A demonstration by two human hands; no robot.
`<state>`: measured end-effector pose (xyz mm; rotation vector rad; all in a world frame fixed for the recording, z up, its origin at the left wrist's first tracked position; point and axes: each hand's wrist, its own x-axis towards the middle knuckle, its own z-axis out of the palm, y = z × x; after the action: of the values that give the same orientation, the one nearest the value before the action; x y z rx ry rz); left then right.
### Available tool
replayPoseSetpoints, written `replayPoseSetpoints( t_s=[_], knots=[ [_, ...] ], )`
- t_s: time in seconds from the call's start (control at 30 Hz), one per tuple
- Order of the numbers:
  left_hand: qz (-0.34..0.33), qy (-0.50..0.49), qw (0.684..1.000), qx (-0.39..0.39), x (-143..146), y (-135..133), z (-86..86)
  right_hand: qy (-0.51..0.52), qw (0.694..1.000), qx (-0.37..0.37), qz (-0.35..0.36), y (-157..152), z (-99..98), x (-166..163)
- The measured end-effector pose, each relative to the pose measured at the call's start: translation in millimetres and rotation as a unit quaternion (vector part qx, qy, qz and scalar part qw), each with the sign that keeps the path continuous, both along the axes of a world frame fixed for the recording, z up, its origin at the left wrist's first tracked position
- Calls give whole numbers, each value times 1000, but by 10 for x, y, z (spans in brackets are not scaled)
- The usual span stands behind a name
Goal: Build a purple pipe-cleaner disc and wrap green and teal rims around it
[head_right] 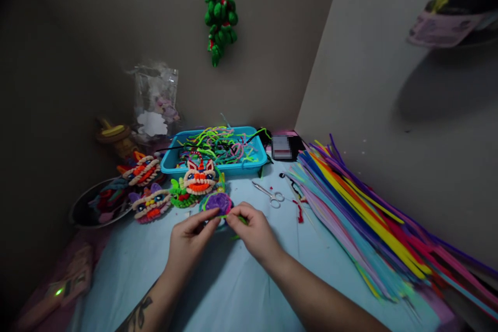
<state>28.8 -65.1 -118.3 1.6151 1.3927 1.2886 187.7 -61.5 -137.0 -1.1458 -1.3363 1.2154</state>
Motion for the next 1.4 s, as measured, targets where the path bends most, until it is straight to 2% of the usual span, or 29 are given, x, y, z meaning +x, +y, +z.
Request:
replayPoseSetpoints(
  t_s=[0.13, 0.23, 0.33, 0.47, 0.6, 0.73, 0.87, 1.0, 1.2, 1.4],
  knots=[
    [56, -23, 998, 3, -42, 16, -2, 22, 999, -26, -34, 21, -28, 18],
    [97, -51, 994, -16, -75, 37, 7, -75, 995, 21, -62, 56, -27, 68],
    [123, -80, 988, -42, -92, 54, 12, -174, 981, 69, -53, 89, -22, 114],
    [133, -102, 984, -59, -94, 72, 9, -213, 971, 90, -61, 110, -28, 144],
    [119, -103, 985, -65, -78, 66, 1, -126, 984, 68, -101, 107, -16, 163],
    [110, -70, 991, -19, -63, 14, -9, 6, 987, 29, -158, 75, 50, 177],
    [88, -61, 994, 11, -48, -32, -15, 73, 980, 74, -171, 37, 69, 167],
    [54, -99, 993, -38, -11, -38, 1, 160, 972, 98, -144, 26, -2, 145],
    [34, -171, 979, -110, 34, -22, 51, 160, 980, 35, -111, 44, 2, 110],
    [10, -229, 964, -137, 51, -12, 57, 181, 977, -20, -109, 54, 88, 72]
  ],
)
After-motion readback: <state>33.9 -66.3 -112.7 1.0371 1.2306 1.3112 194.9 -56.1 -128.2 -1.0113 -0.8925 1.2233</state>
